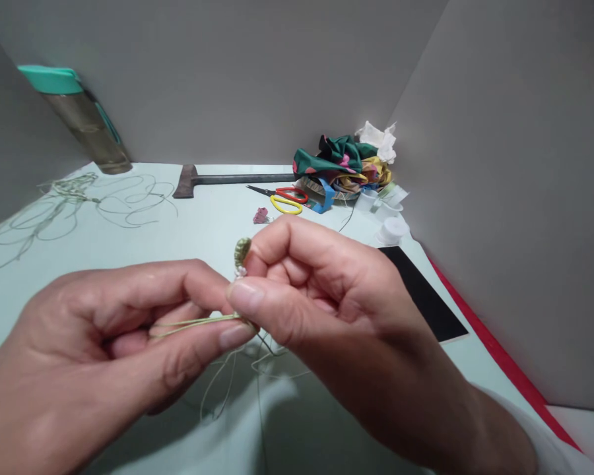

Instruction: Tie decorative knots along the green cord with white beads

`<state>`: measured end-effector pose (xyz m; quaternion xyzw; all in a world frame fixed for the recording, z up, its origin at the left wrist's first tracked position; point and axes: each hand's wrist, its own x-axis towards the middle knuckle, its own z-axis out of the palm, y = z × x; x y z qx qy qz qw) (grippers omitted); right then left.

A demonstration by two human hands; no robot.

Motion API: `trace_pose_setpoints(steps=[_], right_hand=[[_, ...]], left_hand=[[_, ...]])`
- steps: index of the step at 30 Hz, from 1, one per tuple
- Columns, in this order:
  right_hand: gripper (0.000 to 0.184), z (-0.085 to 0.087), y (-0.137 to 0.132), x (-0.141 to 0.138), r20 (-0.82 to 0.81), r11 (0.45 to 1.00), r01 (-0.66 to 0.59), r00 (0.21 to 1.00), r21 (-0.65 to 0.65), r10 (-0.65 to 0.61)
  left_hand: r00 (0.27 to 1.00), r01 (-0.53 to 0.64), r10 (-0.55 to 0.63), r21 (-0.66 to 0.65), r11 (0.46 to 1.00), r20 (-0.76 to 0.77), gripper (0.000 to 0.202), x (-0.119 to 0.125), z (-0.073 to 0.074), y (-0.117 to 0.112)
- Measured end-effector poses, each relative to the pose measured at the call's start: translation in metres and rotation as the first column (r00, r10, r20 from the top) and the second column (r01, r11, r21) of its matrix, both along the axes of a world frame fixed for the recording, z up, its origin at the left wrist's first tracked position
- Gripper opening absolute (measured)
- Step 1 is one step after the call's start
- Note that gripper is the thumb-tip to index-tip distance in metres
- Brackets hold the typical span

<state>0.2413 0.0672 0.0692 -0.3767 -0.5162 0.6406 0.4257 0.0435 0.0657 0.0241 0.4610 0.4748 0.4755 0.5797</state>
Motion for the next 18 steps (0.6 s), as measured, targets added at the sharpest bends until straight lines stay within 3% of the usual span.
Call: trace_pose_setpoints(steps=[7, 13, 18], right_hand=[[0.036, -0.001, 0.0, -0.003, 0.05, 1.0, 0.005, 0.999, 0.009, -0.005], [0.031, -0.004, 0.0, -0.006, 0.03, 0.999, 0.034, 0.999, 0.014, -0.034], [0.026, -0.004, -0.002, -0.005, -0.041, 1.0, 0.023, 0.999, 0.018, -0.022]], left_hand=[[0.999, 0.036, -0.036, -0.004, 0.999, -0.003, 0.023, 0.001, 0.004, -0.001], [0.962, 0.129, -0.109, 0.065, 0.99, -0.25, 0.005, -0.001, -0.001, -0.01], [0.958, 0.135, -0.136, -0.02, 0.991, -0.253, 0.025, 0.008, 0.009, -0.011]])
